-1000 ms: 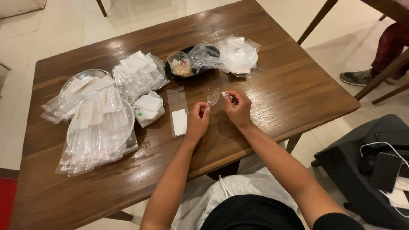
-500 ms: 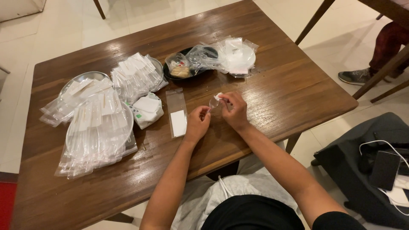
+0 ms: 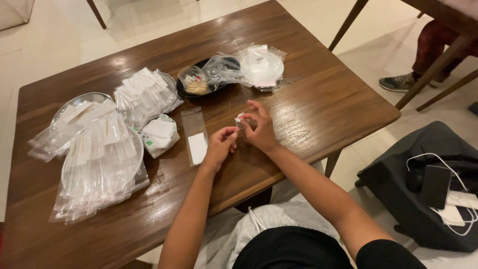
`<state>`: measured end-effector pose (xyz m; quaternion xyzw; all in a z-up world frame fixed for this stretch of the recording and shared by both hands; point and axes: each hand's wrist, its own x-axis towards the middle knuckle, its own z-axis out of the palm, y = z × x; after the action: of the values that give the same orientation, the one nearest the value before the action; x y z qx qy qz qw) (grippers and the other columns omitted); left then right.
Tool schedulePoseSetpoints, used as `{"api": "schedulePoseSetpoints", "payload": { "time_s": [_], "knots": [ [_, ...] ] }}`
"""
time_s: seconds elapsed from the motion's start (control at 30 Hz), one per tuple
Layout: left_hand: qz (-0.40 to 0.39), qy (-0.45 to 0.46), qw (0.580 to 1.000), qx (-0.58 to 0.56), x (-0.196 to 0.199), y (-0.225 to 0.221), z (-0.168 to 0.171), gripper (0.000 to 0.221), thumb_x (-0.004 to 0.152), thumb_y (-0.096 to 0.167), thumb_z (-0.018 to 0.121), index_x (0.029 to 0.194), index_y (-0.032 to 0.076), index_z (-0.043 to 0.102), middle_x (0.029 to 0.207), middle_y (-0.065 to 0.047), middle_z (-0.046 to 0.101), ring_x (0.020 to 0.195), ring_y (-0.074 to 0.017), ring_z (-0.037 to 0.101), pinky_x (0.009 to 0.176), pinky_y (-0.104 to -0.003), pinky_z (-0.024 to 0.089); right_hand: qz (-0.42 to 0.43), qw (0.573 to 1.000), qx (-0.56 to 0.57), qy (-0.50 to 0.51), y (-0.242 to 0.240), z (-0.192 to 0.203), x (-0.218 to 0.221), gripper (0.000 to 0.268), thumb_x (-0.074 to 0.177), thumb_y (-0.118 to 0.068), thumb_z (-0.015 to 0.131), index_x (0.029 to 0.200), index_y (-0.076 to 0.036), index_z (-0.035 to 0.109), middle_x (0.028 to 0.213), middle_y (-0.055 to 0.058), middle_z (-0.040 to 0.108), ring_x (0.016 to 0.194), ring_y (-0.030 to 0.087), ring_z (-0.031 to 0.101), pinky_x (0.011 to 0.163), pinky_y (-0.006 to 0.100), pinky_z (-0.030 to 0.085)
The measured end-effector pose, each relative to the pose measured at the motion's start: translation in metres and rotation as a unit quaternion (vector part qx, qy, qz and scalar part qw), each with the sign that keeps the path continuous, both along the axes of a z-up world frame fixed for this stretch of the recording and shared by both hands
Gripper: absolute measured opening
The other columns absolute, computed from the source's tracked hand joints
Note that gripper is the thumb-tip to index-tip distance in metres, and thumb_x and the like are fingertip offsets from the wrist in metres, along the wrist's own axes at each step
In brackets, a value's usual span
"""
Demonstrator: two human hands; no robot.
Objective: The person picks up a plastic spoon and a small white packet, and places them into a clear plastic bag.
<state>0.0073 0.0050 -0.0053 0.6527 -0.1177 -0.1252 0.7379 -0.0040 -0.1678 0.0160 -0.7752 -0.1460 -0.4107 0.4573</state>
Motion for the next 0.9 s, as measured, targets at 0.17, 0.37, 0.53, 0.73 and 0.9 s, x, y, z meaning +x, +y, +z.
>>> {"api": "schedulePoseSetpoints", "payload": {
  "time_s": [0.17, 0.37, 0.53, 0.73, 0.9],
  "knots": [
    [-0.056, 0.105, 0.990, -0.076, -0.001, 0.006, 0.010, 0.058, 0.099, 0.047, 0.050, 0.132, 0.002, 0.066, 0.110, -0.012, 0.071, 0.078, -0.0148, 0.067, 0.062, -0.024, 0.055, 0.027, 0.981, 0.149, 0.125, -0.007, -0.014, 0.006, 0.009, 0.090, -0.009, 0.076, 0.098, -0.008, 0.079, 0.089, 0.008, 0.075, 0.076, 0.018, 0.069, 0.069, 0.028, 0.055],
    [-0.073, 0.041, 0.988, -0.133, -0.006, 0.006, 0.023, 0.058, 0.095, 0.030, 0.040, 0.142, 0.002, 0.059, 0.132, -0.013, 0.067, 0.099, -0.0203, 0.069, 0.078, -0.029, 0.057, 0.038, 0.948, 0.238, 0.210, -0.015, -0.029, 0.019, 0.015, 0.091, -0.013, 0.077, 0.105, -0.008, 0.080, 0.086, 0.006, 0.078, 0.070, 0.007, 0.071, 0.061, 0.021, 0.057],
    [0.065, -0.173, 0.978, 0.095, 0.001, 0.000, 0.009, 0.033, 0.100, 0.025, 0.064, 0.131, 0.013, 0.068, 0.119, -0.010, 0.072, 0.090, -0.0194, 0.069, 0.072, -0.029, 0.056, 0.088, 0.941, 0.212, 0.247, -0.004, -0.024, 0.012, 0.018, 0.089, -0.012, 0.079, 0.105, -0.005, 0.079, 0.089, 0.010, 0.078, 0.077, 0.010, 0.073, 0.066, 0.025, 0.060],
    [0.129, -0.212, 0.964, 0.097, -0.003, 0.004, 0.015, 0.029, 0.104, 0.037, 0.062, 0.116, 0.015, 0.075, 0.098, -0.008, 0.070, 0.091, -0.0217, 0.068, 0.081, -0.035, 0.055, 0.170, 0.925, 0.168, 0.294, 0.002, -0.011, -0.002, 0.016, 0.089, -0.008, 0.077, 0.104, -0.002, 0.078, 0.079, 0.009, 0.075, 0.070, 0.013, 0.070, 0.066, 0.029, 0.060],
    [0.131, -0.173, 0.976, 0.019, -0.001, 0.001, 0.016, 0.039, 0.112, 0.033, 0.045, 0.098, 0.011, 0.073, 0.090, -0.007, 0.072, 0.091, -0.0194, 0.069, 0.087, -0.035, 0.054, 0.186, 0.933, 0.117, 0.285, 0.004, -0.008, -0.003, 0.016, 0.088, -0.013, 0.080, 0.102, -0.006, 0.079, 0.075, 0.006, 0.074, 0.071, 0.010, 0.065, 0.067, 0.029, 0.057]
  ]
}}
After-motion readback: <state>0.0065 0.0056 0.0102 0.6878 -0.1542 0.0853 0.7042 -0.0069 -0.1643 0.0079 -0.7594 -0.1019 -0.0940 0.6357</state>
